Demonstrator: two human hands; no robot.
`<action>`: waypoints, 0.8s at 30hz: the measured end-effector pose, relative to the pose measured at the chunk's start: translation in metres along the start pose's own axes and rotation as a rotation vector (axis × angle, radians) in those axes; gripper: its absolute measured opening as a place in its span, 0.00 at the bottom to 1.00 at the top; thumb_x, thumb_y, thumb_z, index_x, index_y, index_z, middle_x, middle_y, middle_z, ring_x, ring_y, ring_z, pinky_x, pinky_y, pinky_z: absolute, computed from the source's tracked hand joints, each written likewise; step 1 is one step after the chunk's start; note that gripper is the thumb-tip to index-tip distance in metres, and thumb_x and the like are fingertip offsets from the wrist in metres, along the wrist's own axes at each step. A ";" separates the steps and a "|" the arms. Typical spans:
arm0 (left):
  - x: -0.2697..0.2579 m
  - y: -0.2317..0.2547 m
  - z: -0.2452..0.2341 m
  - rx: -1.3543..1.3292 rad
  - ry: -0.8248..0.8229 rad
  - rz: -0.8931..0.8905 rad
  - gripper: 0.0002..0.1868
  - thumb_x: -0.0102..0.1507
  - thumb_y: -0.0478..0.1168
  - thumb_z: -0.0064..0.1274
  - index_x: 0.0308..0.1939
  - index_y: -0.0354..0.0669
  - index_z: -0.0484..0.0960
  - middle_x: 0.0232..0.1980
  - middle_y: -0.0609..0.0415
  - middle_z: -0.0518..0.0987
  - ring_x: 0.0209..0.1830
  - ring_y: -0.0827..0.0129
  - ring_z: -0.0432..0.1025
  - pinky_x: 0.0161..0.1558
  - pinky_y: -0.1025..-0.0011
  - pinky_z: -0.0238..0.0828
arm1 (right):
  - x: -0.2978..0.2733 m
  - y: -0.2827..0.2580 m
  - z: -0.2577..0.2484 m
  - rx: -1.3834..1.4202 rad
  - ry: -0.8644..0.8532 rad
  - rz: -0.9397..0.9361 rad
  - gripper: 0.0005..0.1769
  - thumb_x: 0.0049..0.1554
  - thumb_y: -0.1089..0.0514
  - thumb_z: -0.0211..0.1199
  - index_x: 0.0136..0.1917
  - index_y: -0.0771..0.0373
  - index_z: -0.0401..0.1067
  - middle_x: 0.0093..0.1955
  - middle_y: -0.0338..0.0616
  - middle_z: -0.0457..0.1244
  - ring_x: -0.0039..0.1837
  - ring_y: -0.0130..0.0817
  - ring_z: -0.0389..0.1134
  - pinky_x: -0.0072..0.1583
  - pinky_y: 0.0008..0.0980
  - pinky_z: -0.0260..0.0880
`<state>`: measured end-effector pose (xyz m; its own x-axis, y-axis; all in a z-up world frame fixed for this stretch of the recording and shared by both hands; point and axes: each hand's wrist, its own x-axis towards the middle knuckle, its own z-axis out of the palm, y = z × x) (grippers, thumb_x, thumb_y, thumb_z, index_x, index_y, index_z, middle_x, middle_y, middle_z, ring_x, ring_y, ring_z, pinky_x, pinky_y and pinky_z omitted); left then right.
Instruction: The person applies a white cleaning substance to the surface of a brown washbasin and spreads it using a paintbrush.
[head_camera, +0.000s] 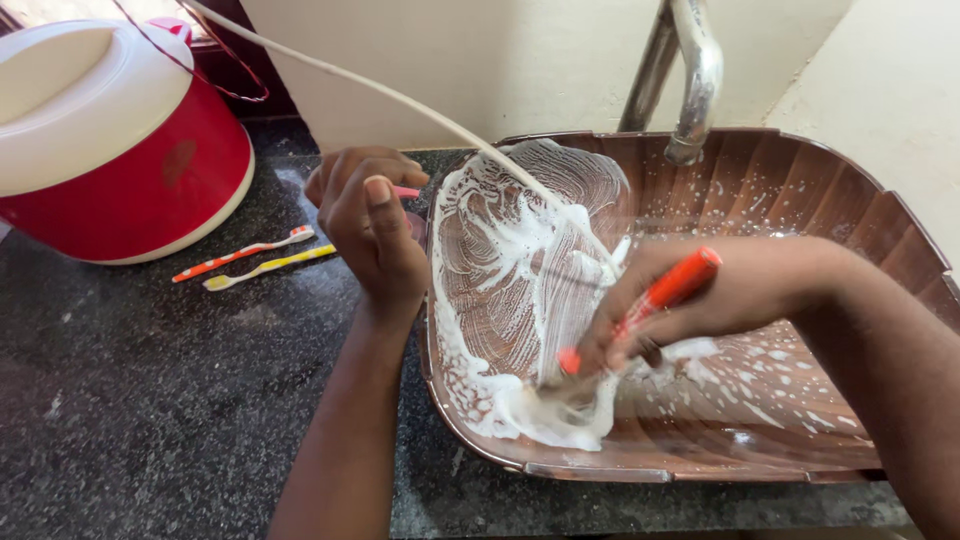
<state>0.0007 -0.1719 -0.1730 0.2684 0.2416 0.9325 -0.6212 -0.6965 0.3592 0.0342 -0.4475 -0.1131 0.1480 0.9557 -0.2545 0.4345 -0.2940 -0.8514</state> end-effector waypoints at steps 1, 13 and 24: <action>-0.001 0.000 0.000 -0.001 -0.004 0.006 0.32 0.77 0.55 0.27 0.32 0.41 0.78 0.38 0.54 0.79 0.44 0.63 0.72 0.59 0.65 0.57 | 0.006 0.001 0.001 -0.101 0.136 0.224 0.16 0.62 0.48 0.62 0.58 0.55 0.80 0.48 0.48 0.72 0.43 0.43 0.73 0.45 0.38 0.75; -0.002 -0.001 0.000 -0.024 0.000 -0.032 0.32 0.78 0.55 0.27 0.32 0.42 0.78 0.39 0.54 0.79 0.46 0.63 0.72 0.57 0.66 0.57 | 0.024 0.004 0.016 0.039 0.193 -0.048 0.15 0.60 0.47 0.62 0.51 0.58 0.81 0.48 0.46 0.76 0.50 0.35 0.77 0.54 0.37 0.80; -0.001 -0.003 0.002 0.002 0.046 -0.044 0.33 0.78 0.54 0.24 0.30 0.41 0.77 0.37 0.54 0.79 0.46 0.62 0.71 0.57 0.64 0.58 | 0.030 0.012 0.027 0.010 0.235 -0.341 0.14 0.62 0.48 0.64 0.50 0.59 0.82 0.44 0.43 0.77 0.40 0.27 0.79 0.41 0.27 0.80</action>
